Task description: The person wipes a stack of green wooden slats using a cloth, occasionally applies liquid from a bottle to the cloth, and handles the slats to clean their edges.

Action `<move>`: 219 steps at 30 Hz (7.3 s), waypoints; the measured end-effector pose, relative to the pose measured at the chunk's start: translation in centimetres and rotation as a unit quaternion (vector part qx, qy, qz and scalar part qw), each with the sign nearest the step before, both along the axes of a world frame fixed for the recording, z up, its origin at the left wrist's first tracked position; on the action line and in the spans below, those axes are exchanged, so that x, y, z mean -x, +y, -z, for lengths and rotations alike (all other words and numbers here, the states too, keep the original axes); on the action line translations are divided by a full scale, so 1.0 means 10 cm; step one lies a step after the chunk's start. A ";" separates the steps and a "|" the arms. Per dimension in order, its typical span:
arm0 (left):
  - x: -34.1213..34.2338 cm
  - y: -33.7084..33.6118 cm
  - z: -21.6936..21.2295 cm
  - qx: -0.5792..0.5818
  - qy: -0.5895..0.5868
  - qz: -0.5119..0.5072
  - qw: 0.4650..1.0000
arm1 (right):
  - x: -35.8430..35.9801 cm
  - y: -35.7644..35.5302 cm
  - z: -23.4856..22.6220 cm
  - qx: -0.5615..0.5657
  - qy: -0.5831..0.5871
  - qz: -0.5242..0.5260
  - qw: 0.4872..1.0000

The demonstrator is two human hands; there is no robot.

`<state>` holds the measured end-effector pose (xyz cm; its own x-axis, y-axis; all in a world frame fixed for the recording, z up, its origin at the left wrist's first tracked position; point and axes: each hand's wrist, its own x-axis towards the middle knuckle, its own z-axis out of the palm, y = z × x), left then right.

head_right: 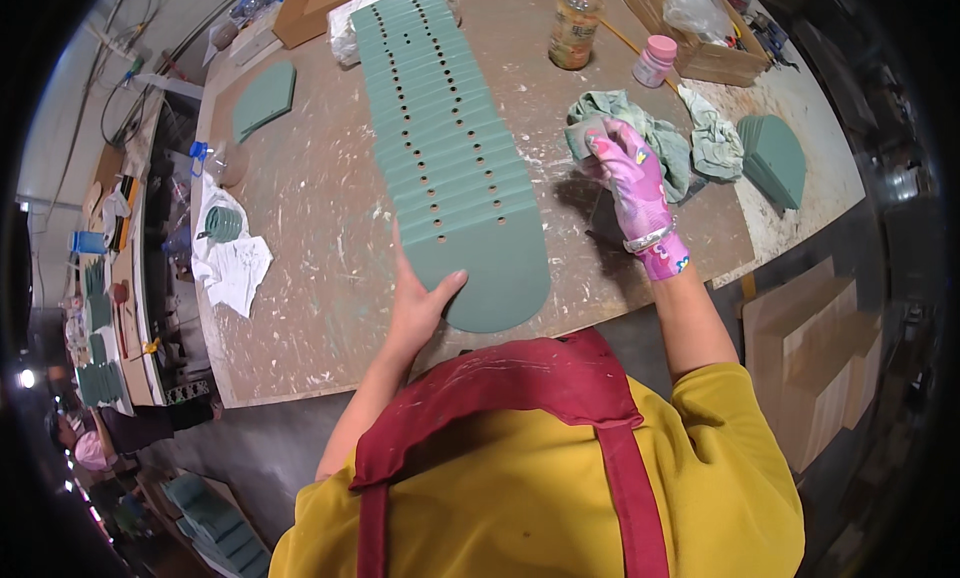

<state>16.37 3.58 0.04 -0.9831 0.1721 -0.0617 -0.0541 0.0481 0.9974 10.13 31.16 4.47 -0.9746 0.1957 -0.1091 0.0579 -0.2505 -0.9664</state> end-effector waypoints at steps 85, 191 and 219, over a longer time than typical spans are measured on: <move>0.95 -2.78 -0.01 0.581 0.164 -0.346 0.718 | -0.28 0.38 0.01 -0.479 0.100 0.044 0.871; 0.26 0.12 0.24 -0.038 0.026 -0.051 0.998 | 0.40 -1.22 -0.30 -0.534 0.266 -0.332 0.731; 0.22 0.01 0.08 -0.114 -0.103 -0.037 0.987 | 0.81 -1.41 -0.34 -0.591 0.370 -0.383 0.606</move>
<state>14.21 3.72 -0.77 -0.9644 0.1326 -0.2289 -0.2512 -0.1880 0.9495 2.03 17.06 7.85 -0.5252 -0.8296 0.1896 -0.8391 0.4679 -0.2774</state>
